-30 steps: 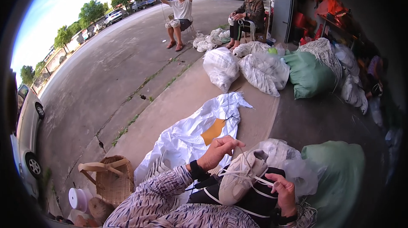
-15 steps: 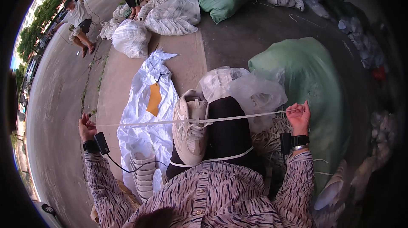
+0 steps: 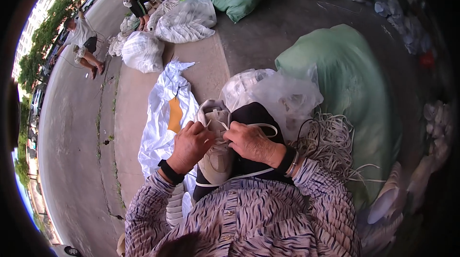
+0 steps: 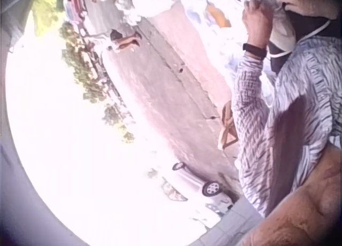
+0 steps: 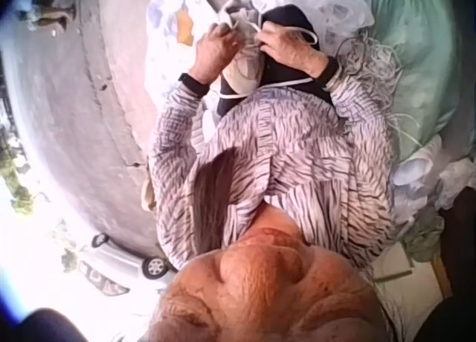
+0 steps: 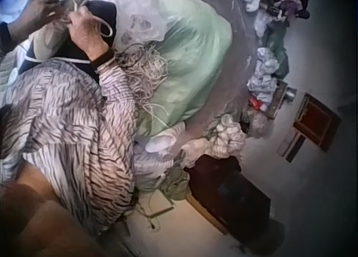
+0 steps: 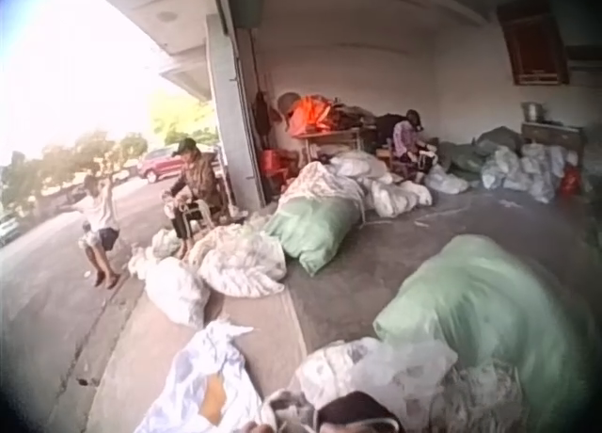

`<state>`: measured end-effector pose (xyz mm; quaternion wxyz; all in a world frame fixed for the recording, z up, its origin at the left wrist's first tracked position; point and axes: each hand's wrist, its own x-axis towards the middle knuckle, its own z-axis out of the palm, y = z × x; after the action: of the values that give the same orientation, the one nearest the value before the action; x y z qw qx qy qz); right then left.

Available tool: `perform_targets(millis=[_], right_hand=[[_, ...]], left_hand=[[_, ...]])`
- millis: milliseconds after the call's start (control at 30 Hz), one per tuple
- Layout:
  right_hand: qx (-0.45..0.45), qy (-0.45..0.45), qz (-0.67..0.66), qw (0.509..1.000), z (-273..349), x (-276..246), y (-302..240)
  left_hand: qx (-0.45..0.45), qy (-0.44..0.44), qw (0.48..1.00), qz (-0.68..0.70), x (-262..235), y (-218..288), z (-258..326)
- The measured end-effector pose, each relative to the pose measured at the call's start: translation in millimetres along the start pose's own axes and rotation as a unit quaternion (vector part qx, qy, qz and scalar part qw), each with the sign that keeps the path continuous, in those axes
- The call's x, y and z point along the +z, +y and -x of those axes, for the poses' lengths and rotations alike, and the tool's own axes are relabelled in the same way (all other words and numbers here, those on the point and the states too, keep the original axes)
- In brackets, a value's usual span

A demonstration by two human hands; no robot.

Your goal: The recorder is lacing a white sneaker while sitting in a workspace with several bags of materials.

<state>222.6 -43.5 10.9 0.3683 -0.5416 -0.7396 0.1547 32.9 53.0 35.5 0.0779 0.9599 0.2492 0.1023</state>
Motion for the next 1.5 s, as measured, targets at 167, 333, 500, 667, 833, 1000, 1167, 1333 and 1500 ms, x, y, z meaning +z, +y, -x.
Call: perform_targets(millis=[167,333,500,667,833,1000,1167,1333,1500], right_hand=[[-0.023,-0.213,0.059,0.975,22.1,6.8,7.2],[0.172,0.025,-0.293,0.940,13.5,-19.8,13.5],[0.129,0.057,-0.106,0.984,-3.7,-8.3,21.0],[0.174,-0.061,-0.087,0.979,-9.8,1.7,6.6],[0.333,0.014,-0.395,0.856,27.9,-43.2,59.7],[0.437,0.159,-0.454,0.760,77.6,-62.9,111.8],[0.210,0.242,-0.002,0.947,45.5,-41.4,65.6],[0.091,0.011,-0.022,0.996,6.0,-9.0,0.8],[0.103,-0.123,-0.030,0.986,-5.9,-0.2,2.0]], left_hand=[[0.020,-0.056,0.997,-0.052,-19.0,-2.1,-0.7],[-0.024,-0.055,0.988,-0.142,-25.1,-11.7,14.6],[-0.072,0.208,0.975,0.019,-14.0,9.1,-10.1],[-0.126,0.248,0.941,0.194,32.4,0.7,-11.1],[-0.161,0.208,0.931,0.255,31.8,0.1,-1.5],[-0.222,0.158,0.930,0.247,42.9,9.5,33.3],[-0.266,0.157,0.880,0.361,59.8,-8.6,44.5],[-0.262,0.153,0.881,0.364,56.5,-3.8,42.9],[-0.279,0.141,0.871,0.380,44.9,1.0,43.0]])
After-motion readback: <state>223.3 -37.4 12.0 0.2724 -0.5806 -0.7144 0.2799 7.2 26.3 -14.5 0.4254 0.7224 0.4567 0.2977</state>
